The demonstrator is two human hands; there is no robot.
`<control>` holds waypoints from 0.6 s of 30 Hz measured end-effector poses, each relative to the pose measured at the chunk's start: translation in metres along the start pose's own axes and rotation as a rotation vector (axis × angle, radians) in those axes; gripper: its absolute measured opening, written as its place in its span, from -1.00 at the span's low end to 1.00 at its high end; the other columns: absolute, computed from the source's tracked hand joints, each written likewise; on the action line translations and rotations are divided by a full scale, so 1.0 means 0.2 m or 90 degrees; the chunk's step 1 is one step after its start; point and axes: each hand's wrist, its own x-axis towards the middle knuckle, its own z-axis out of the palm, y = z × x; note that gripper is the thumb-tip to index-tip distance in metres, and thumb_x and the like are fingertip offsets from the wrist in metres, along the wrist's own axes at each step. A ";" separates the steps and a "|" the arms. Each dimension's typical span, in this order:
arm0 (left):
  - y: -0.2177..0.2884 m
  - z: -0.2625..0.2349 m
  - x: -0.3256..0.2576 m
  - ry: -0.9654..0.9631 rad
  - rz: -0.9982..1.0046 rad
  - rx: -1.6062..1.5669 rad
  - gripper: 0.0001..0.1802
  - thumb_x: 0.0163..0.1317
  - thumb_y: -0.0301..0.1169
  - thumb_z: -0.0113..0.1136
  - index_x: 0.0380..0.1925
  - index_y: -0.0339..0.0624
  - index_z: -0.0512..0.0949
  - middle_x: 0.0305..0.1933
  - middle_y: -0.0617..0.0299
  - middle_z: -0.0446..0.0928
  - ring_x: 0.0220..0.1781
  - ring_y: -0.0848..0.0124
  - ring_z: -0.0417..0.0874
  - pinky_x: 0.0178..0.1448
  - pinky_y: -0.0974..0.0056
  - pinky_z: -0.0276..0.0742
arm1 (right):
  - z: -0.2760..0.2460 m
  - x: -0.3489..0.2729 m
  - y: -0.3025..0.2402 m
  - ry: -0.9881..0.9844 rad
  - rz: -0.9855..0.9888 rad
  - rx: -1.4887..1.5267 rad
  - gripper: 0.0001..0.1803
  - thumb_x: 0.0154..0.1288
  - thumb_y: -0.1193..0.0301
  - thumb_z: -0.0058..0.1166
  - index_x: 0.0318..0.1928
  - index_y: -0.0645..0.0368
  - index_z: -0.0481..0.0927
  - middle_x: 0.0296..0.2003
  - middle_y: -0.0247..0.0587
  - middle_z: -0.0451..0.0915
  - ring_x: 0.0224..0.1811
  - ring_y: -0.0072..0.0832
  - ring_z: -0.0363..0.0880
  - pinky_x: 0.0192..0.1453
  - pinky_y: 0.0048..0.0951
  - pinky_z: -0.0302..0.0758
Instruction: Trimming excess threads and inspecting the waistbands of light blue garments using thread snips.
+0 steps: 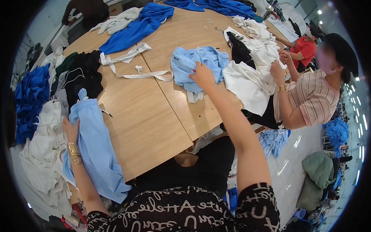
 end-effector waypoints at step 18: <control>1.13 -0.37 -0.55 -0.495 -0.220 -0.952 -0.30 0.17 -0.25 0.15 0.23 -0.20 0.08 0.20 0.01 0.26 0.14 0.27 0.36 0.13 0.26 0.33 | -0.42 -0.61 -0.71 -0.833 -0.372 0.118 -0.83 0.06 0.34 0.04 -0.36 0.14 0.60 -0.40 -0.11 0.56 -0.33 -0.19 0.53 -0.25 -0.32 0.44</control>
